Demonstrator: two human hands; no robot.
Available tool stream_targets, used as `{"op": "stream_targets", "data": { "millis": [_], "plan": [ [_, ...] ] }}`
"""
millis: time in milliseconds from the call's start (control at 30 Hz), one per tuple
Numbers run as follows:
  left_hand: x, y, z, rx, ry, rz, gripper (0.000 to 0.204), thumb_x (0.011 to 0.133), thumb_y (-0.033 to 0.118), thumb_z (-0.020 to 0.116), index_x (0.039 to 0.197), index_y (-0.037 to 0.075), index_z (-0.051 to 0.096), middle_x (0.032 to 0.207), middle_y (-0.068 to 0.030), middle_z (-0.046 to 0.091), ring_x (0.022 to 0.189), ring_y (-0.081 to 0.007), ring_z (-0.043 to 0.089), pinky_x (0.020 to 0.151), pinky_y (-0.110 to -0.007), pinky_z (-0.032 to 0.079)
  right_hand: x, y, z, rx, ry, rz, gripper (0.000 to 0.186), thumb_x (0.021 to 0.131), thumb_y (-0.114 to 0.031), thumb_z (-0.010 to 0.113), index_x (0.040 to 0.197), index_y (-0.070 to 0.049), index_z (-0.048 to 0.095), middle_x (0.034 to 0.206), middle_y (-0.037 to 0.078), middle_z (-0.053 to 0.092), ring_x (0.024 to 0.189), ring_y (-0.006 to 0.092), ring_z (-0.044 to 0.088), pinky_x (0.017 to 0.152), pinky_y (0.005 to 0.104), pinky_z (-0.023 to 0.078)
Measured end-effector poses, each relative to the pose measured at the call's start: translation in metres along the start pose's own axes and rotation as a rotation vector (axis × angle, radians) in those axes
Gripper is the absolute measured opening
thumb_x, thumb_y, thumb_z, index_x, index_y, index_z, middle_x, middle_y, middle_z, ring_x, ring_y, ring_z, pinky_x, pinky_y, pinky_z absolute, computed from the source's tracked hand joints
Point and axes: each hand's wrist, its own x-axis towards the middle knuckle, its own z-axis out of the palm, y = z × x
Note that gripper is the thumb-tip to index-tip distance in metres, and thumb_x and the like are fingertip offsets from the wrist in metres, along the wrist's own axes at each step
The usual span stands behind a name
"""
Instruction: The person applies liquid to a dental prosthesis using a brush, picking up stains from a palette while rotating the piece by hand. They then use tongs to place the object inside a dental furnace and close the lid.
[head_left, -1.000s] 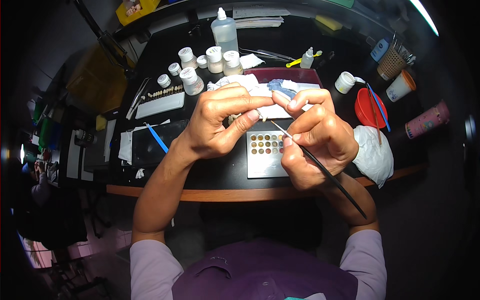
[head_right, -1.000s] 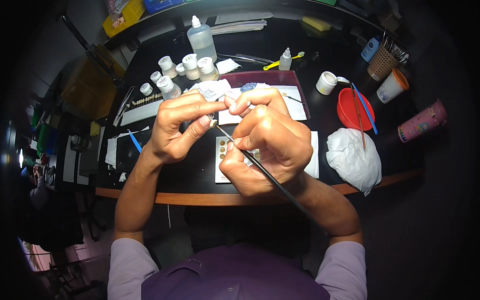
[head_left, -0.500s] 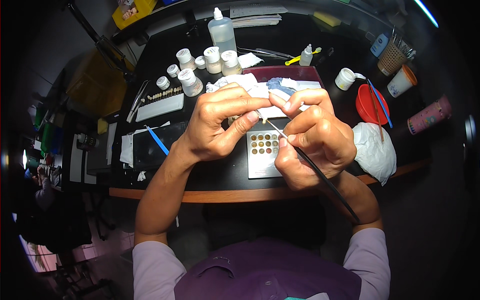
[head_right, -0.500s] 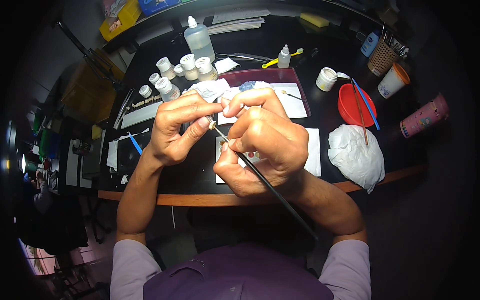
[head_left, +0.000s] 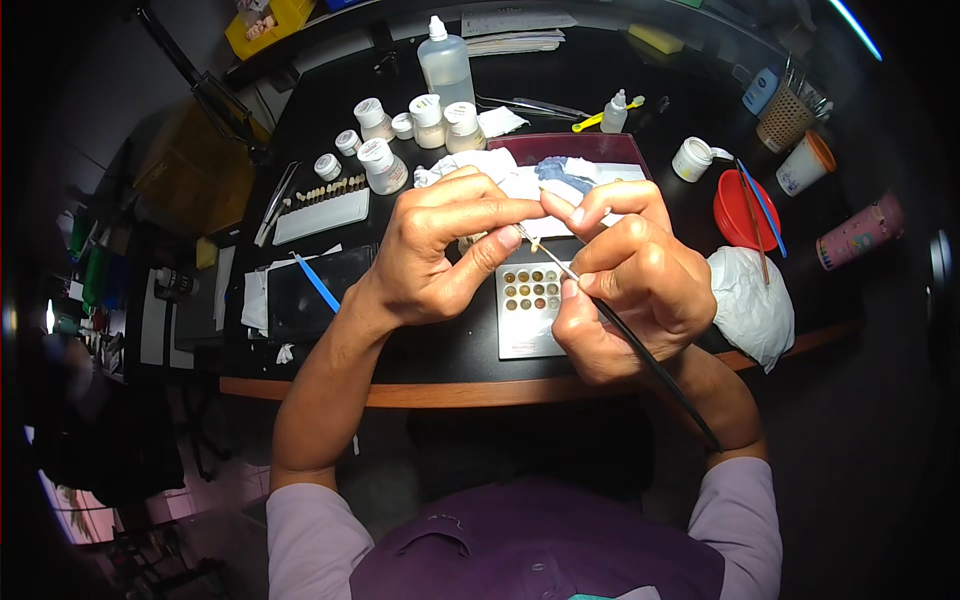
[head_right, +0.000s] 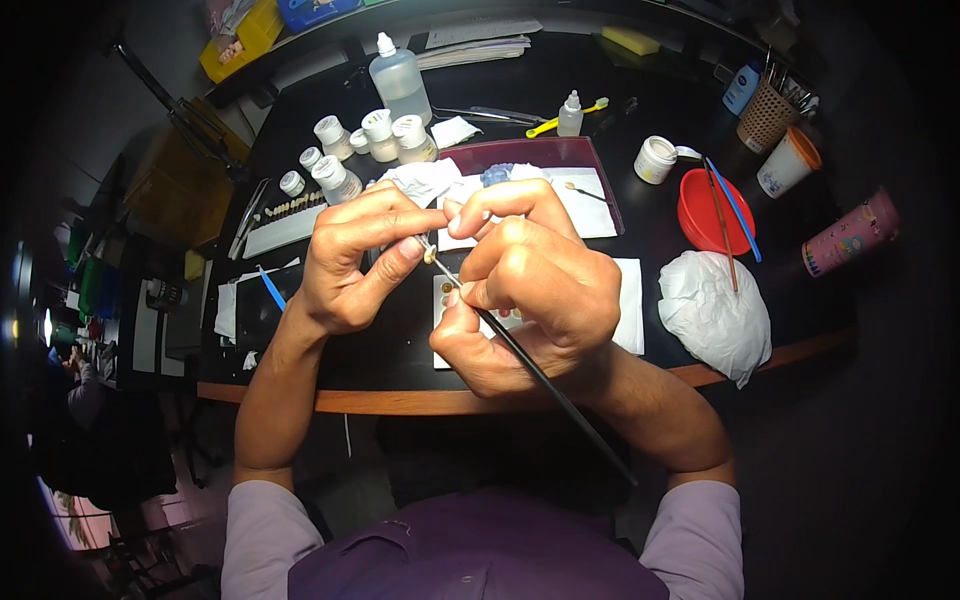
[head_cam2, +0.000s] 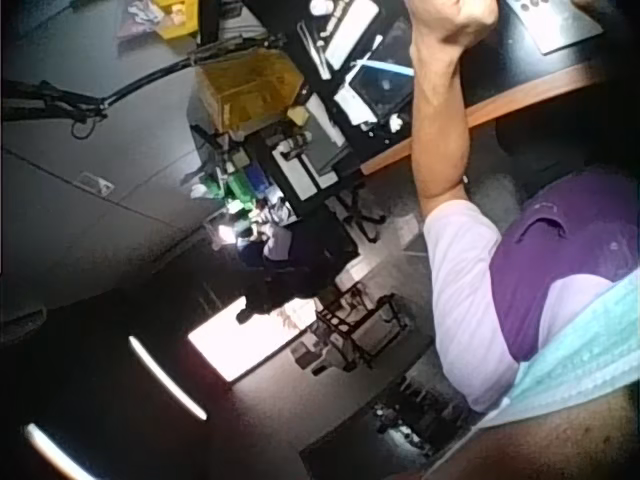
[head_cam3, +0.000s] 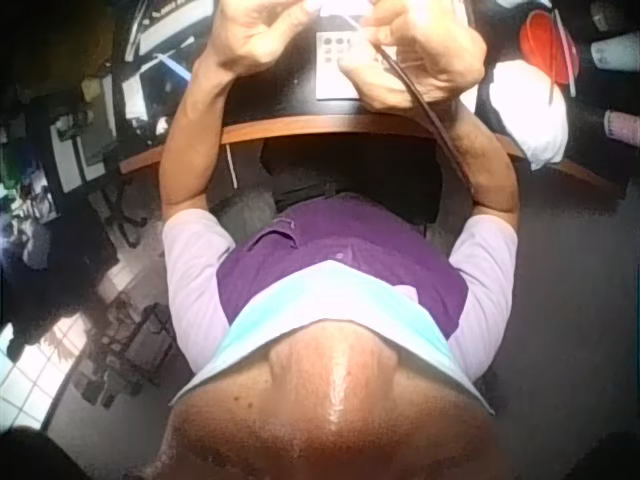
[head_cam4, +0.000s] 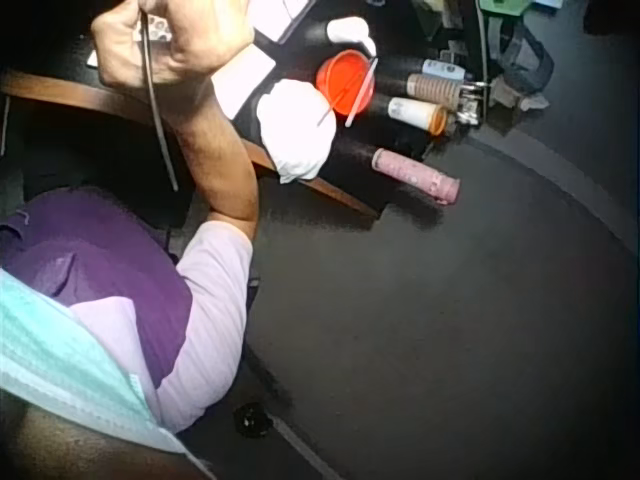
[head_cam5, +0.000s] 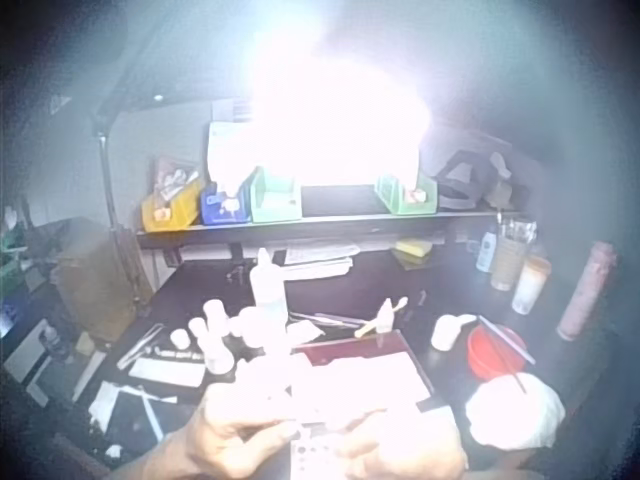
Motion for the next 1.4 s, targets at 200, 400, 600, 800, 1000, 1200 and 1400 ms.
{"op": "stream_targets", "data": {
  "millis": [200,400,600,800,1000,1200,1400],
  "plan": [
    [0.0005,-0.0005,0.0003,0.003,-0.002,0.015,0.023,0.090,0.004,0.068,0.110,-0.003,0.077,0.075,-0.0109,0.063,0.071,-0.0226,0.059,0.066,-0.035,0.046,-0.0010,0.0006,0.0000,-0.003,-0.004,-0.001,0.025,0.059,0.010,0.066,0.073,-0.005,0.052,0.070,0.006,0.058,0.084,0.0291,0.065,0.072,0.0360,0.054],
    [0.0006,-0.0010,0.0006,0.006,0.004,0.022,0.022,0.090,0.004,0.068,0.109,-0.002,0.077,0.075,-0.0103,0.062,0.071,-0.0222,0.058,0.067,-0.035,0.046,-0.0025,0.0021,0.0004,0.014,-0.002,0.004,0.025,0.060,0.010,0.068,0.073,-0.005,0.053,0.071,0.007,0.059,0.085,0.0292,0.065,0.072,0.0364,0.054],
    [0.0008,0.0000,0.0001,0.016,-0.001,0.016,0.022,0.090,0.005,0.068,0.109,-0.001,0.077,0.074,-0.0096,0.062,0.069,-0.0217,0.057,0.066,-0.035,0.045,-0.0015,0.0013,-0.0003,0.007,-0.010,0.004,0.024,0.061,0.010,0.068,0.073,-0.005,0.054,0.072,0.006,0.059,0.085,0.0288,0.065,0.072,0.0363,0.053],
    [0.0003,-0.0005,0.0002,0.018,-0.001,0.015,0.022,0.090,0.006,0.068,0.109,-0.001,0.077,0.073,-0.0097,0.061,0.069,-0.0219,0.057,0.066,-0.035,0.045,-0.0002,-0.0002,-0.0011,-0.009,-0.020,-0.003,0.025,0.061,0.010,0.068,0.073,-0.005,0.053,0.071,0.006,0.060,0.084,0.0286,0.065,0.072,0.0360,0.053],
    [0.0003,-0.0007,-0.0001,0.020,0.000,0.018,0.022,0.090,0.005,0.068,0.109,-0.001,0.077,0.074,-0.0100,0.061,0.070,-0.0226,0.058,0.066,-0.035,0.046,0.0010,-0.0017,-0.0011,-0.015,-0.029,-0.001,0.025,0.061,0.010,0.068,0.073,-0.005,0.053,0.071,0.006,0.060,0.084,0.0283,0.065,0.071,0.0357,0.054],
    [0.0004,-0.0006,-0.0005,0.023,-0.005,0.018,0.022,0.090,0.005,0.068,0.108,-0.001,0.077,0.074,-0.0101,0.062,0.070,-0.0230,0.058,0.066,-0.035,0.046,0.0005,-0.0015,-0.0007,-0.019,-0.027,-0.003,0.025,0.061,0.010,0.068,0.073,-0.006,0.053,0.071,0.006,0.060,0.084,0.0282,0.066,0.072,0.0362,0.054],
    [0.0000,-0.0004,-0.0005,0.022,-0.002,0.012,0.021,0.090,0.006,0.068,0.108,-0.001,0.077,0.074,-0.0101,0.061,0.069,-0.0227,0.058,0.066,-0.035,0.046,0.0003,-0.0015,0.0009,-0.007,-0.013,-0.001,0.025,0.061,0.011,0.068,0.073,-0.006,0.053,0.071,0.006,0.060,0.084,0.0281,0.066,0.073,0.0367,0.055]
  ]
}}
